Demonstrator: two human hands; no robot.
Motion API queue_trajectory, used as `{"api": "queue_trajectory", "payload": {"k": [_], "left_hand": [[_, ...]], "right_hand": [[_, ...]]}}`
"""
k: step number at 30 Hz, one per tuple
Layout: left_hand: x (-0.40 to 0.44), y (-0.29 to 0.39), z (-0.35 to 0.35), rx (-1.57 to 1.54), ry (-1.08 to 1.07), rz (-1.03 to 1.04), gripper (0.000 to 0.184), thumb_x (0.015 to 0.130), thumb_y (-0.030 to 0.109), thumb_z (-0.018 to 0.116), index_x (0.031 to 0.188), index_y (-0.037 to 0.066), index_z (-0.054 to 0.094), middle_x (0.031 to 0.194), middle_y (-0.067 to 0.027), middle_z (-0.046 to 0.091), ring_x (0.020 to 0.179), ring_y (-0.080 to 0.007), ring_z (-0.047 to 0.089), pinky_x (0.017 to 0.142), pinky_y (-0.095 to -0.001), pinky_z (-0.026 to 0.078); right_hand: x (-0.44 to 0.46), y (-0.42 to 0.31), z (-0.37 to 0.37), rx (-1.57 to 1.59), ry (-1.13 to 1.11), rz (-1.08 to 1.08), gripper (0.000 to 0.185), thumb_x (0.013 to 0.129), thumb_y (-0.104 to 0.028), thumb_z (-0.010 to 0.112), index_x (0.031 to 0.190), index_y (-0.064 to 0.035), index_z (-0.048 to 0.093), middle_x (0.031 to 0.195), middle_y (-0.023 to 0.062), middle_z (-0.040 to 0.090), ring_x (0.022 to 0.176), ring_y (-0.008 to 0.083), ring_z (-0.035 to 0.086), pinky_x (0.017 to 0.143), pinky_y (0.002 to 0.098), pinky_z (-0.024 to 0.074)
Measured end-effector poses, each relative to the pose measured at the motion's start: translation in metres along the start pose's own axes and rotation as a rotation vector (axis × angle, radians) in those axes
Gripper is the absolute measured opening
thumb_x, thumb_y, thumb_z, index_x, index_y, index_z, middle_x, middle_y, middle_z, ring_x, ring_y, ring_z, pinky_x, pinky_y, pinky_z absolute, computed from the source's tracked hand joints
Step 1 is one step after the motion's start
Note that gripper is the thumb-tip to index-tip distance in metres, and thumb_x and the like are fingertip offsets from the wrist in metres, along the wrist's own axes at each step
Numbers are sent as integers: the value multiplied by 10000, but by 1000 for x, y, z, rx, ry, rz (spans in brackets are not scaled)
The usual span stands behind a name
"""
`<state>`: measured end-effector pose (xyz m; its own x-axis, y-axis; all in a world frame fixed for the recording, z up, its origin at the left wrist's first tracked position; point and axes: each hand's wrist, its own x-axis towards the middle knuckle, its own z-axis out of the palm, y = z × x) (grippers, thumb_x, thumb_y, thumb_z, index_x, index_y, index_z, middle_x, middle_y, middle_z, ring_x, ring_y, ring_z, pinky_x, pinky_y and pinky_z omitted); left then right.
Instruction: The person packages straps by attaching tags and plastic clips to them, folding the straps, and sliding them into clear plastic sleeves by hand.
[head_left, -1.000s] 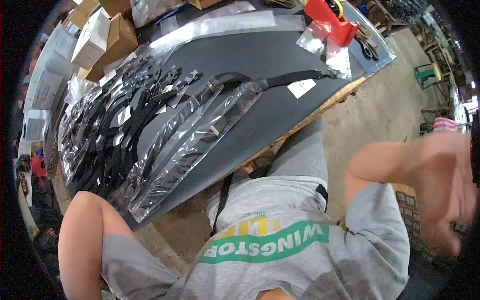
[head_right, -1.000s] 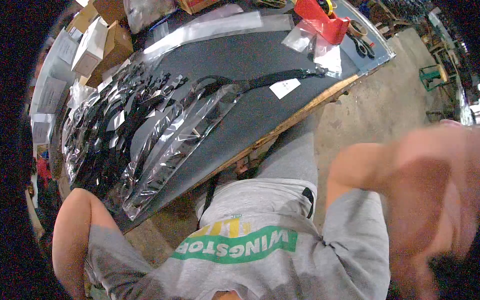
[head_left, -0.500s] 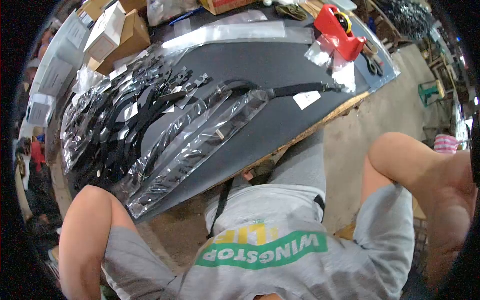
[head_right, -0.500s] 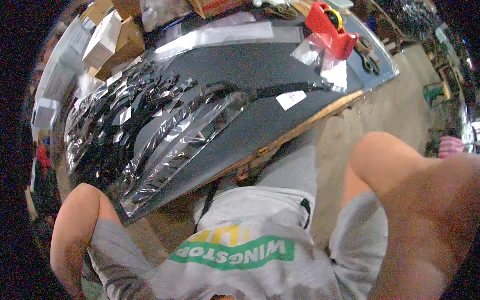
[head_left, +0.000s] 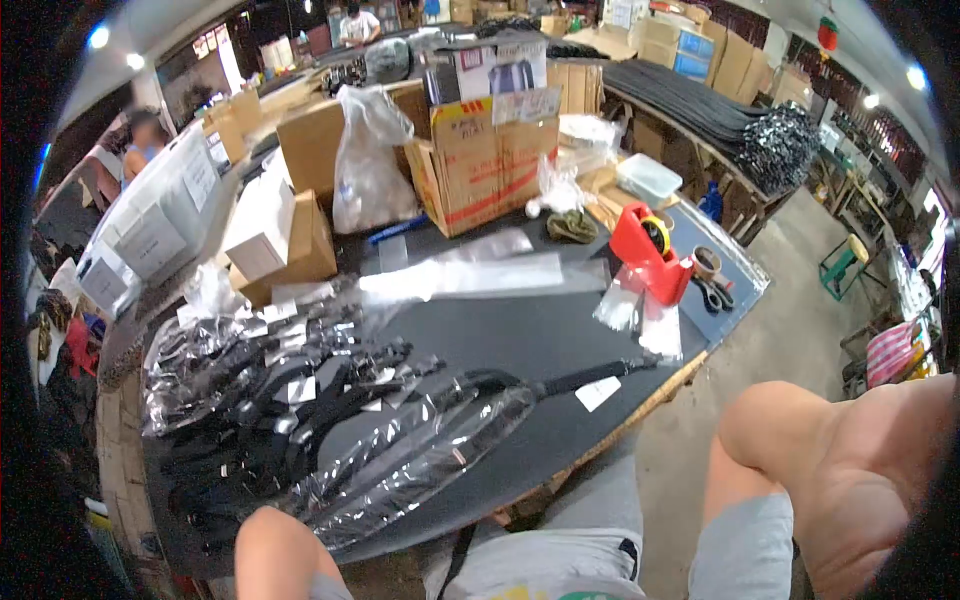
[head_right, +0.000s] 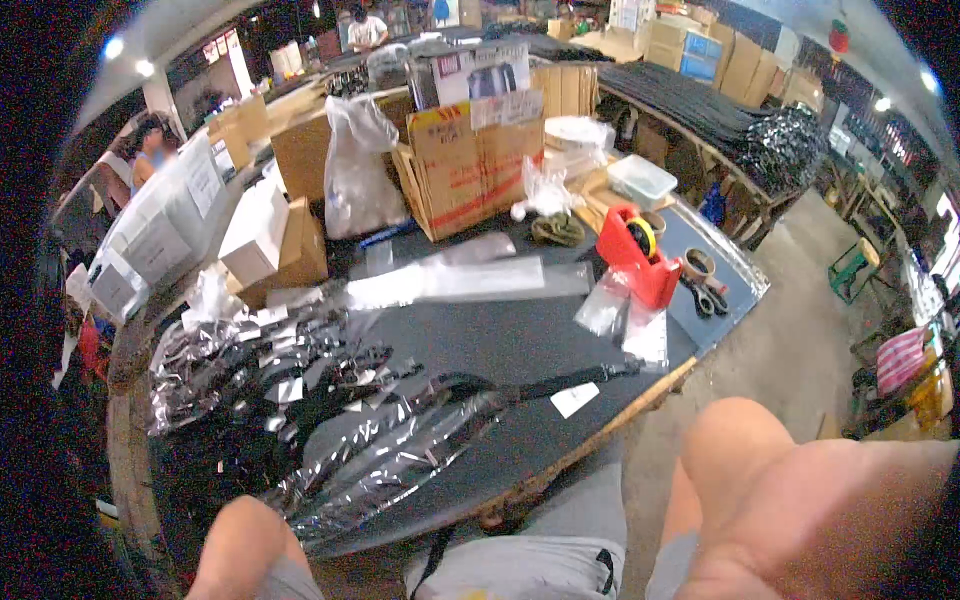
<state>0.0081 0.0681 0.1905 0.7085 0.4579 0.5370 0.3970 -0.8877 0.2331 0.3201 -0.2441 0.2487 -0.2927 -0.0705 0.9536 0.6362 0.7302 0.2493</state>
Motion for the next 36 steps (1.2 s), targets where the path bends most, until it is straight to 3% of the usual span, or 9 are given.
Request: {"api": "queue_trajectory", "payload": {"k": [15, 36], "left_hand": [[107, -77, -1, -11, 12, -218, 310, 906, 162, 496, 1171, 27, 582, 1083, -101, 634, 960, -156, 580, 837, -292, 451], [129, -86, 16, -20, 16, -266, 309, 916, 184, 490, 1167, 30, 584, 1074, -105, 637, 967, -159, 584, 844, -299, 456]], "right_hand": [[23, 21, 1, -26, 51, -26, 209, 841, -42, 599, 1048, -22, 617, 992, 54, 630, 877, 122, 579, 754, 244, 456], [14, 18, -3, -55, 27, -11, 231, 854, -65, 588, 1079, -19, 610, 1026, 67, 628, 917, 130, 578, 788, 251, 454]]}}
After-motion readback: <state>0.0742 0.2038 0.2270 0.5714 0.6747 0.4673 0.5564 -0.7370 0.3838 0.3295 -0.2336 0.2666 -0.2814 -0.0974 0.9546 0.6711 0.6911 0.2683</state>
